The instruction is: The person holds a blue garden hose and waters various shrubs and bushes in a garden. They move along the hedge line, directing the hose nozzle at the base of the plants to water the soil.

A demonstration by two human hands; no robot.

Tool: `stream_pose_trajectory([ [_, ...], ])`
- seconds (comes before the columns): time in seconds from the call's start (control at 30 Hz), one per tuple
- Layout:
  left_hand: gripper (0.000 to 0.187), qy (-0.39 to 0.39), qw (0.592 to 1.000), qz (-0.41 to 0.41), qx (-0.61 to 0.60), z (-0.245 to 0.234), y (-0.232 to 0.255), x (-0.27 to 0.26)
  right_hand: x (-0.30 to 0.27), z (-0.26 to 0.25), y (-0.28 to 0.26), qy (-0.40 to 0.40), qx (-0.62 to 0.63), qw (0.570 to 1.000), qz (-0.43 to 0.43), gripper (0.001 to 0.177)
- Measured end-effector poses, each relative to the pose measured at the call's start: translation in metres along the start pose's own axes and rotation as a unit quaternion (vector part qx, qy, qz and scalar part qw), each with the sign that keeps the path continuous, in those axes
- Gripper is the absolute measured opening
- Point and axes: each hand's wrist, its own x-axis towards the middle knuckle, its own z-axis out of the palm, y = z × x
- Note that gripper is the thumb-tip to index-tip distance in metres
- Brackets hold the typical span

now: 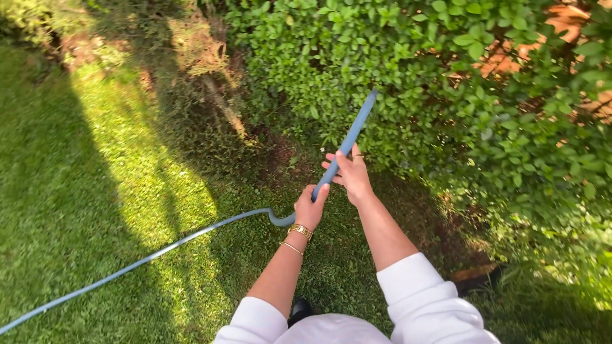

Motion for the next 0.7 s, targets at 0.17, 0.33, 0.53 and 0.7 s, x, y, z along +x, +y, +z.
stream_pose_trajectory([
  [0.17, 0.053, 0.027, 0.999, -0.009, -0.033, -0.022, 0.004, 0.004, 0.006, 0.026, -0.009, -0.045, -0.011, 0.999, -0.001, 0.075],
  [0.33, 0.050, 0.048, 0.997, -0.011, -0.064, -0.039, 0.004, 0.020, 0.013, 0.046, -0.013, -0.077, -0.036, 0.996, -0.018, 0.074],
  [0.53, 0.053, 0.052, 0.995, 0.015, -0.086, -0.062, 0.003, 0.038, 0.029, 0.072, -0.005, -0.069, -0.070, 0.995, -0.011, 0.068],
  [0.7, 0.050, 0.056, 0.994, 0.006, -0.098, -0.077, -0.021, 0.066, 0.046, 0.102, 0.006, -0.057, -0.082, 0.995, -0.001, 0.071],
])
